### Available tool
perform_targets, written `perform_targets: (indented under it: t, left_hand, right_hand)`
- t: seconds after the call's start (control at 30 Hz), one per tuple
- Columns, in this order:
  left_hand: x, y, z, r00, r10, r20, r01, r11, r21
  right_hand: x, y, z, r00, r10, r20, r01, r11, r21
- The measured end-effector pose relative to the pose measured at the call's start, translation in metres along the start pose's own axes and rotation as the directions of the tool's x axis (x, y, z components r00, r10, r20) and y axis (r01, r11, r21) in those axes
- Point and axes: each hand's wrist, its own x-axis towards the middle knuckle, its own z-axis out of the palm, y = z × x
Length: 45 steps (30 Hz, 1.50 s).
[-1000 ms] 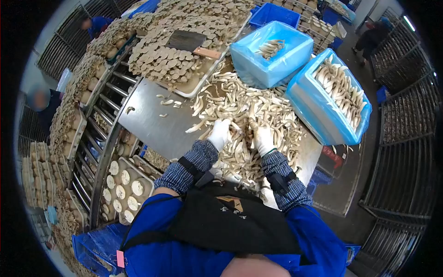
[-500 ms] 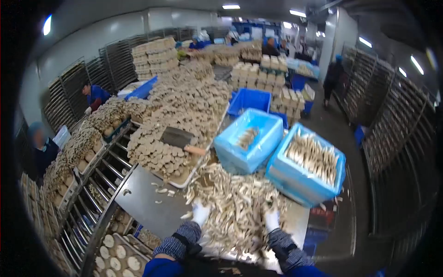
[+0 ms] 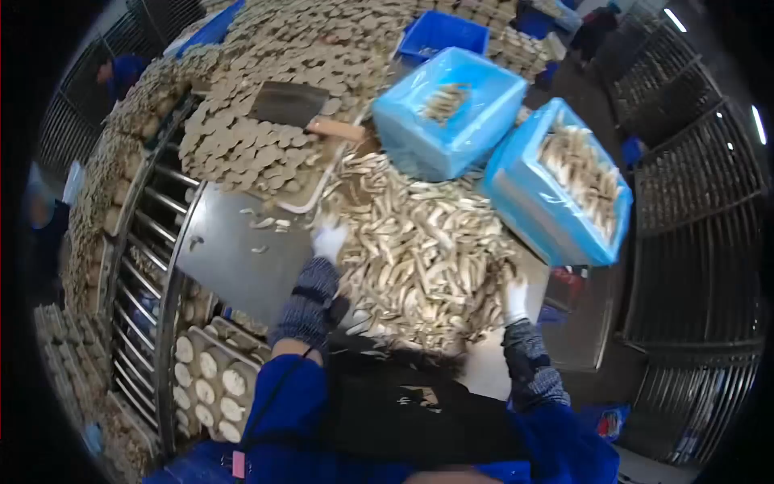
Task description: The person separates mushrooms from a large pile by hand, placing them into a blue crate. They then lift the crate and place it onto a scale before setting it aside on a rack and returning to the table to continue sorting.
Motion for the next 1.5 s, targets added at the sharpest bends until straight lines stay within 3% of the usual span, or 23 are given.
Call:
perform_targets:
  t: [0.03,0.1,0.13,0.17,0.2,0.23,0.27,0.3,0.4,0.43,0.53,0.63,0.7,0.77,0.83,0.9,0.97,1.03,1.1,1.13,1.27,1.4,1.5]
  left_hand:
    - [0.033,-0.011,0.028,0.994,0.104,-0.033,-0.106,0.992,-0.071]
    - [0.037,0.028,0.037,0.990,0.100,0.104,-0.053,0.922,-0.383]
    - [0.033,0.060,0.024,0.968,0.168,0.186,-0.104,0.945,-0.309]
    - [0.032,0.084,0.017,0.934,0.224,0.277,-0.158,0.957,-0.242]
    - [0.045,0.079,0.038,0.884,0.354,0.307,-0.284,0.926,-0.249]
    - [0.043,0.101,0.027,0.879,0.297,0.374,-0.266,0.955,-0.133]
    - [0.047,0.117,0.020,0.898,0.320,0.300,-0.324,0.945,-0.039]
    - [0.057,0.128,0.018,0.908,0.354,0.223,-0.376,0.925,0.062]
    - [0.120,0.128,0.040,0.915,0.381,0.129,-0.395,0.913,0.103]
    - [0.126,0.147,0.034,0.926,0.304,0.222,-0.369,0.852,0.373]
    - [0.166,0.147,0.066,0.864,0.248,0.438,-0.405,0.860,0.310]
    - [0.169,0.170,0.081,0.845,0.131,0.518,-0.323,0.898,0.300]
    - [0.140,0.194,0.071,0.818,0.093,0.567,-0.352,0.861,0.366]
    - [0.115,0.197,0.059,0.547,0.163,0.821,-0.074,0.986,-0.147]
    - [0.123,0.136,0.106,0.603,0.179,0.778,-0.071,0.983,-0.172]
    - [0.096,0.175,0.068,0.608,0.165,0.776,-0.070,0.985,-0.155]
    - [0.080,0.179,0.058,0.563,0.256,0.786,-0.057,0.961,-0.272]
    - [0.057,0.198,0.047,0.563,0.316,0.764,-0.137,0.947,-0.291]
    - [0.047,0.210,0.044,0.605,0.362,0.709,-0.662,0.723,0.197]
    - [0.046,0.214,0.043,0.592,0.488,0.641,-0.749,0.627,0.214]
    - [0.041,0.239,0.063,0.496,0.635,0.593,-0.774,0.633,-0.031]
    - [0.023,0.254,0.086,0.627,0.302,0.718,-0.641,0.724,0.256]
    - [0.026,0.253,0.085,0.665,0.249,0.704,-0.544,0.808,0.228]
  right_hand:
    - [0.015,-0.016,-0.002,0.996,-0.051,-0.067,0.062,0.983,0.175]
    - [0.021,-0.052,-0.011,0.980,0.152,-0.132,-0.101,0.940,0.327]
    - [0.026,-0.063,-0.013,0.968,0.234,-0.092,-0.124,0.763,0.634]
    - [0.030,-0.054,-0.012,0.965,0.250,-0.080,-0.146,0.764,0.629]
    - [0.034,-0.037,-0.013,0.966,0.246,-0.076,-0.213,0.930,0.300]
    - [0.037,-0.018,-0.013,0.969,0.240,-0.062,-0.244,0.967,-0.068]
    - [0.045,0.010,-0.002,0.976,0.166,-0.140,-0.131,0.964,0.230]
    - [0.045,-0.023,-0.018,0.944,0.310,-0.114,-0.249,0.895,0.369]
    - [0.057,0.014,-0.008,0.957,0.266,-0.117,-0.205,0.903,0.378]
    - [0.058,0.017,-0.004,0.954,0.276,-0.114,-0.215,0.900,0.380]
    - [0.063,0.024,0.008,0.894,0.445,-0.047,-0.375,0.802,0.465]
    - [0.069,0.053,0.029,0.899,0.437,0.034,-0.358,0.689,0.630]
    - [0.076,0.028,0.023,0.925,0.380,-0.024,-0.311,0.791,0.527]
    - [0.086,0.045,0.035,0.892,0.434,0.128,-0.401,0.624,0.671]
    - [0.093,0.060,0.050,0.907,0.417,0.061,-0.357,0.683,0.638]
    - [0.094,0.055,0.044,0.952,0.304,0.017,-0.279,0.846,0.454]
    - [0.088,0.061,0.039,0.918,0.382,0.108,-0.384,0.788,0.481]
    - [0.083,0.053,0.035,0.958,0.280,0.062,-0.275,0.836,0.475]
    - [0.077,0.070,0.045,0.971,0.238,0.028,-0.226,0.870,0.439]
    - [0.076,0.065,0.039,0.969,0.243,0.038,-0.235,0.866,0.441]
    - [0.052,0.061,0.027,0.953,0.300,-0.034,-0.245,0.836,0.491]
    - [0.003,0.049,0.001,0.919,0.334,-0.208,-0.228,0.883,0.410]
    - [-0.039,0.086,0.007,0.862,0.450,-0.235,-0.276,0.804,0.527]
